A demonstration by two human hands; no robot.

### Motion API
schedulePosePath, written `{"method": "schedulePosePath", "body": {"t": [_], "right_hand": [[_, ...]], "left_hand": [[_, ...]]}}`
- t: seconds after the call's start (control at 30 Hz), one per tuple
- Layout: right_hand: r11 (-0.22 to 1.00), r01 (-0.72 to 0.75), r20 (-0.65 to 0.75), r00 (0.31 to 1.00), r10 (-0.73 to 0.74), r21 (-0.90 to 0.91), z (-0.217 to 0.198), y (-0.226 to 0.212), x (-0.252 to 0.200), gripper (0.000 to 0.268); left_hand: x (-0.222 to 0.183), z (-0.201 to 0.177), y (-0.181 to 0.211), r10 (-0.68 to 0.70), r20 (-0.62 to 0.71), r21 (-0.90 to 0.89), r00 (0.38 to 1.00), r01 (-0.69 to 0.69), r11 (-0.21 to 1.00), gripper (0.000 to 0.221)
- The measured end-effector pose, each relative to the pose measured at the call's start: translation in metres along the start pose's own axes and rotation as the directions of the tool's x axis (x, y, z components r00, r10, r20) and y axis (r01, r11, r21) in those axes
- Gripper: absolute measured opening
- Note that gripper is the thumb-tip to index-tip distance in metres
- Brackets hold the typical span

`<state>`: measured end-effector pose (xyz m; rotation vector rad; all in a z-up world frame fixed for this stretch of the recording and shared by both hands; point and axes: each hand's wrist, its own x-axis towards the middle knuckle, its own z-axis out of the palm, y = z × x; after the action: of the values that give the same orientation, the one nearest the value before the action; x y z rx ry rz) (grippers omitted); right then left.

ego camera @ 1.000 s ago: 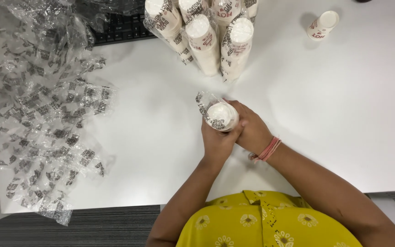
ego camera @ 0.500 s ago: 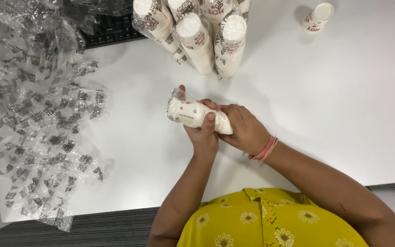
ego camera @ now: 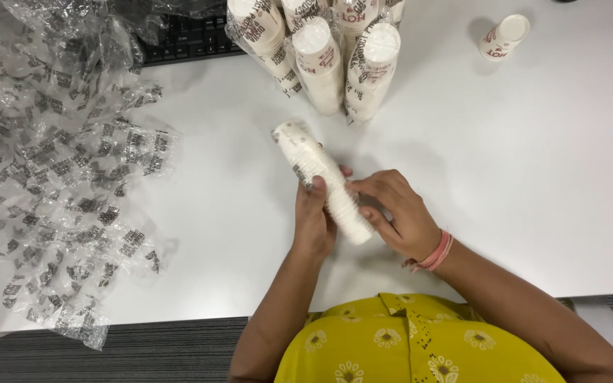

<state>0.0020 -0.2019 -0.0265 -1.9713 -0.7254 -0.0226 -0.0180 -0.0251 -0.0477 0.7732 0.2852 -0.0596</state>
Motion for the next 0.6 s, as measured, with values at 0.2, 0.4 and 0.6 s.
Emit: {"method": "schedulePosePath", "body": {"t": [0.2, 0.4, 0.6], "right_hand": [[0.994, -0.062, -0.06, 0.996, 0.068, 0.095, -0.015, -0.022, -0.014, 0.028], [0.979, 0.15, -0.039, 0.987, -0.156, -0.138, -0.026, -0.024, -0.025, 0.021], [0.978, 0.154, 0.077, 0.987, -0.144, -0.141, -0.023, -0.027, -0.045, 0.022]], "left_hand": [[-0.043, -0.001, -0.026, -0.105, -0.023, 0.136, 0.994, 0.107, 0.985, 0.075], [-0.061, 0.021, -0.017, -0.202, -0.032, 0.138, 0.979, 0.205, 0.969, 0.063], [-0.086, -0.011, -0.043, -0.359, -0.081, 0.24, 0.93, 0.368, 0.898, 0.07]]}}
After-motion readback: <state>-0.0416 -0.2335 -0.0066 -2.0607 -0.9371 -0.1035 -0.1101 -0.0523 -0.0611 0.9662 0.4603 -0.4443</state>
